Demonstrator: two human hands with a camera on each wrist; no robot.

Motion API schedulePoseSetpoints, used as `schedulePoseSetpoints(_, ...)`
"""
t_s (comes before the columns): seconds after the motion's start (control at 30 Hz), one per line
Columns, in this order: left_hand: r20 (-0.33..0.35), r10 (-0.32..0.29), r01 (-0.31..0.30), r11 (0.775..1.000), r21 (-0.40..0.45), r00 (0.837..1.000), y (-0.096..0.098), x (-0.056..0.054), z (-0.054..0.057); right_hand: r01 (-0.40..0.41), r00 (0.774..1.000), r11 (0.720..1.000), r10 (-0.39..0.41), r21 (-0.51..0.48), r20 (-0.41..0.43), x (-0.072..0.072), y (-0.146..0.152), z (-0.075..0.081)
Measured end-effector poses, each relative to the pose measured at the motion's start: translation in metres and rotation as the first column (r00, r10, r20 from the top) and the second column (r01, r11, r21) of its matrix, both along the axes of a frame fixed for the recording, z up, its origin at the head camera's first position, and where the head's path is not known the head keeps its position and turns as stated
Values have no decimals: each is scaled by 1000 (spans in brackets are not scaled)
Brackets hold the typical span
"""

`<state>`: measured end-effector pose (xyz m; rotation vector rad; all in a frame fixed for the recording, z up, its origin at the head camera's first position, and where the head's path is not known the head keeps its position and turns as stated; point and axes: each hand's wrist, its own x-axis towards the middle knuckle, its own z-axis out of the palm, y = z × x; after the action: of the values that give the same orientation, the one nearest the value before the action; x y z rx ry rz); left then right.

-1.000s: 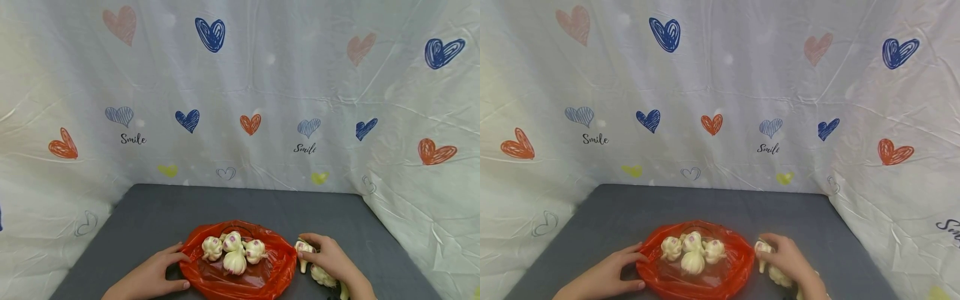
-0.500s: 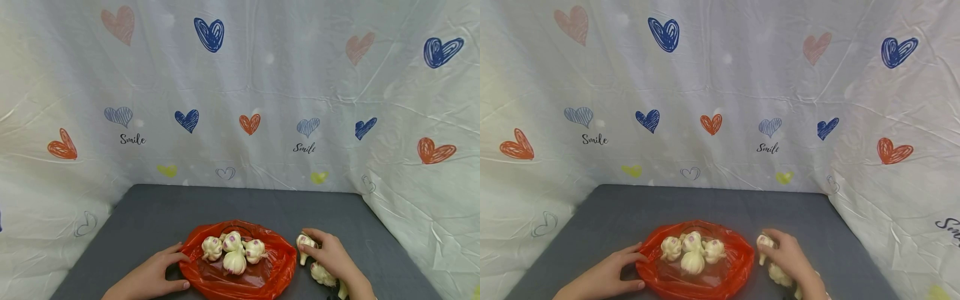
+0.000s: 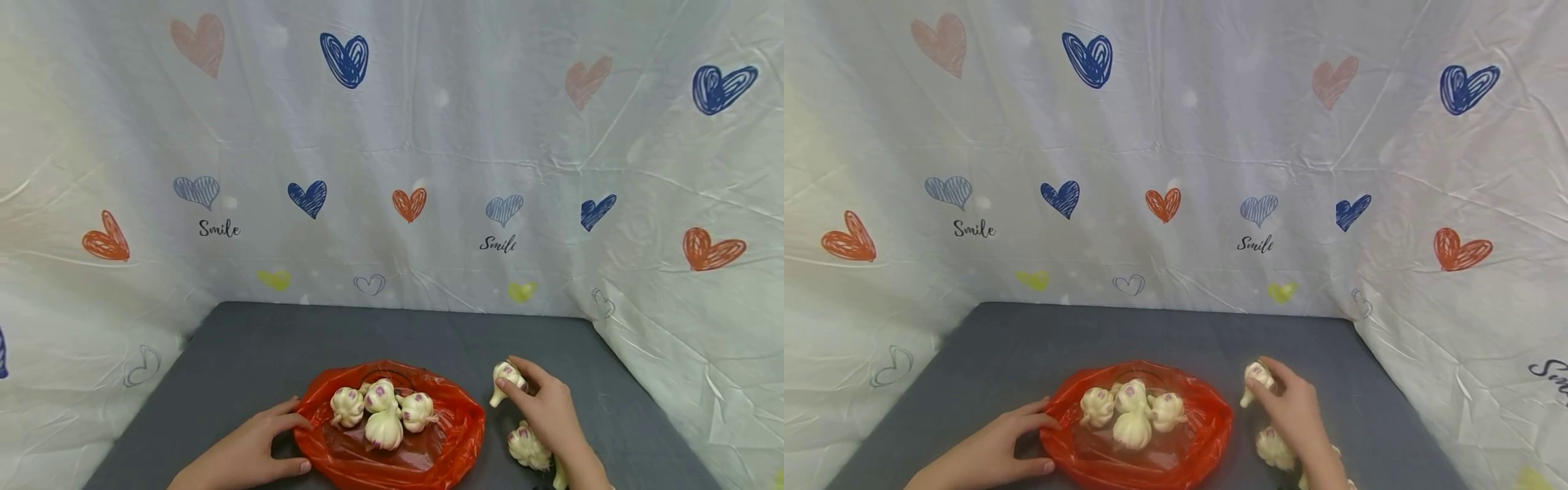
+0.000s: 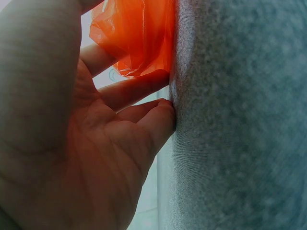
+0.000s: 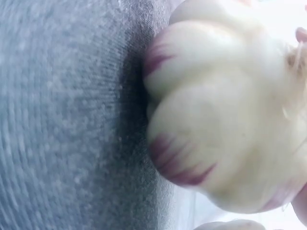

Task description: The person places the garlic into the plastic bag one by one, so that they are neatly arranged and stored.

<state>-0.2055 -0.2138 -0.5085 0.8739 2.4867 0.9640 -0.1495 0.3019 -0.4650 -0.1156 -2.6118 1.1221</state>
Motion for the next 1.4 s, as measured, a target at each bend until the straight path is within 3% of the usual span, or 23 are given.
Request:
schedulePoseSetpoints(0.6,0,-13,13,1000,15,1000,-1,-2,-2,74,970,997,-71,5,-232,1,-14,-3)
schedulePoseSetpoints(0.83,-1,-16,16,1000,18,1000,-1,-2,-1,40,952,999,-42,-13,-303,2,-23,-5)
schedulePoseSetpoints(1.4,-3,-14,14,1000,21,1000,0,-2,-1,-62,920,998,55,-5,-388,6,-47,-4)
